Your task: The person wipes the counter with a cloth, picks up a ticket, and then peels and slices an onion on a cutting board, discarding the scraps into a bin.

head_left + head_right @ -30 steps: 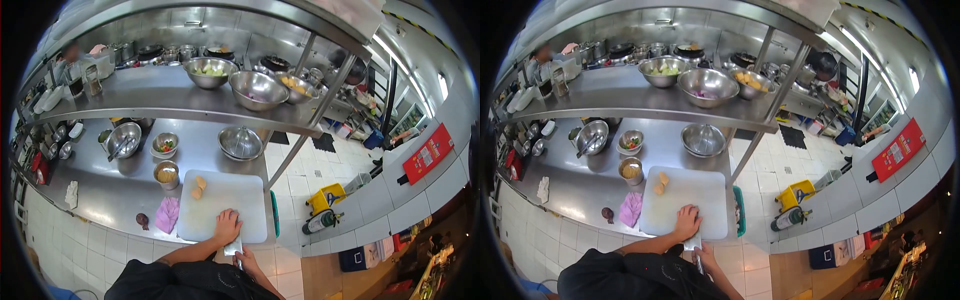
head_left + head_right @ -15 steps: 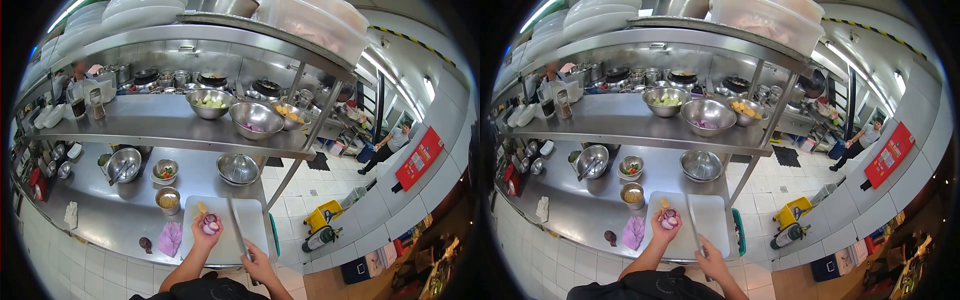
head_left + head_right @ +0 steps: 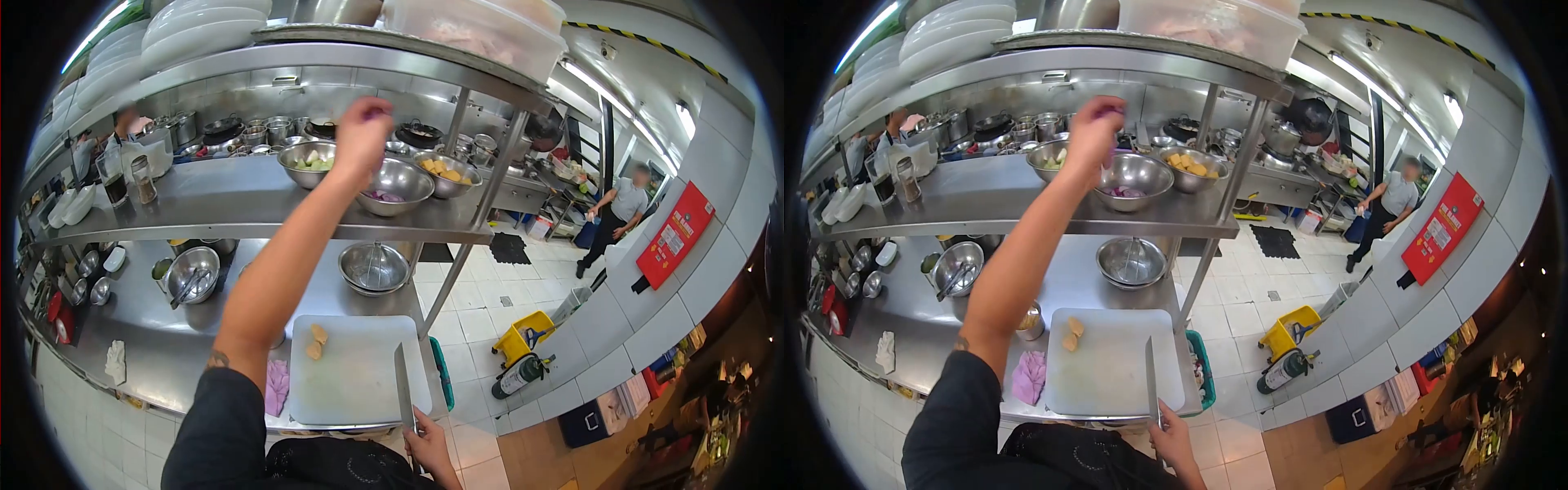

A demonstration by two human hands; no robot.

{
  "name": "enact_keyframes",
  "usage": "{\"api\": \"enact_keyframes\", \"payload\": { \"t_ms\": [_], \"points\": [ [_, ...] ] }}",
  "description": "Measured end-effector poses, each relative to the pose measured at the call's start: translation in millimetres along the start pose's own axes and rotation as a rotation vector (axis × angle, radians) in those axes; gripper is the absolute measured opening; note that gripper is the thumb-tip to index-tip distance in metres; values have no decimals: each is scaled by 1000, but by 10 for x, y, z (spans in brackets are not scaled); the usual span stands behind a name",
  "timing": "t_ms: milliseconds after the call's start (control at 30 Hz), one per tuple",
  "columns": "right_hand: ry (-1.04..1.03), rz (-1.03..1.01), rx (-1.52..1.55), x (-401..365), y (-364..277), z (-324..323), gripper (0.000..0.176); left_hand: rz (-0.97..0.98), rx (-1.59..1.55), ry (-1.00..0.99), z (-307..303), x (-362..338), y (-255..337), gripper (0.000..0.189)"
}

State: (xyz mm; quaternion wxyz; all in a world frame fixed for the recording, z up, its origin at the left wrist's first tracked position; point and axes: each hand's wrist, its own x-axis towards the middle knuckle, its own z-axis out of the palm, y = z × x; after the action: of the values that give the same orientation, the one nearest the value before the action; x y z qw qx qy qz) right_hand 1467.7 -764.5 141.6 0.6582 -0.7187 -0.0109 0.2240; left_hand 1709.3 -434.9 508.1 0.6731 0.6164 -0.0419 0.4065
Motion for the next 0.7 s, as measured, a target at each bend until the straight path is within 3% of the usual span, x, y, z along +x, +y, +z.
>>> {"api": "enact_keyframes", "payload": {
  "t_ms": [33,100,200,267,333,433,500,533,600,667,700],
  "points": [
    [-6,-1,-9,-24,-16,1,67,-4,2,-6,8,86,-41,28],
    [-9,-3,-11,-40,-7,-4,67,10,964,-671,-18,229,-115,29],
    [3,-15,-23,-8,30,-56,69,161,1050,-799,-35,301,-295,38],
    [64,-24,-28,38,61,-60,66,205,1067,-738,-94,367,-286,43],
    [38,-39,-82,87,21,-91,66,224,779,-587,-235,252,21,40],
    [13,-43,-191,253,152,-146,66,181,652,-445,-602,-413,278,32],
    [-15,-7,-280,382,255,-179,66,593,557,-340,-1029,-914,123,27],
    [-28,13,-328,426,326,-202,66,618,598,-285,-1253,-1200,35,23],
    [29,61,-341,480,528,-205,63,540,755,-182,-1884,-1731,-334,22],
    [-66,121,-339,478,491,-194,56,178,751,71,-2577,-2388,-784,19],
    [-82,128,-272,509,660,-228,44,-28,776,234,-2974,-2781,-1081,14]
  ]
}}
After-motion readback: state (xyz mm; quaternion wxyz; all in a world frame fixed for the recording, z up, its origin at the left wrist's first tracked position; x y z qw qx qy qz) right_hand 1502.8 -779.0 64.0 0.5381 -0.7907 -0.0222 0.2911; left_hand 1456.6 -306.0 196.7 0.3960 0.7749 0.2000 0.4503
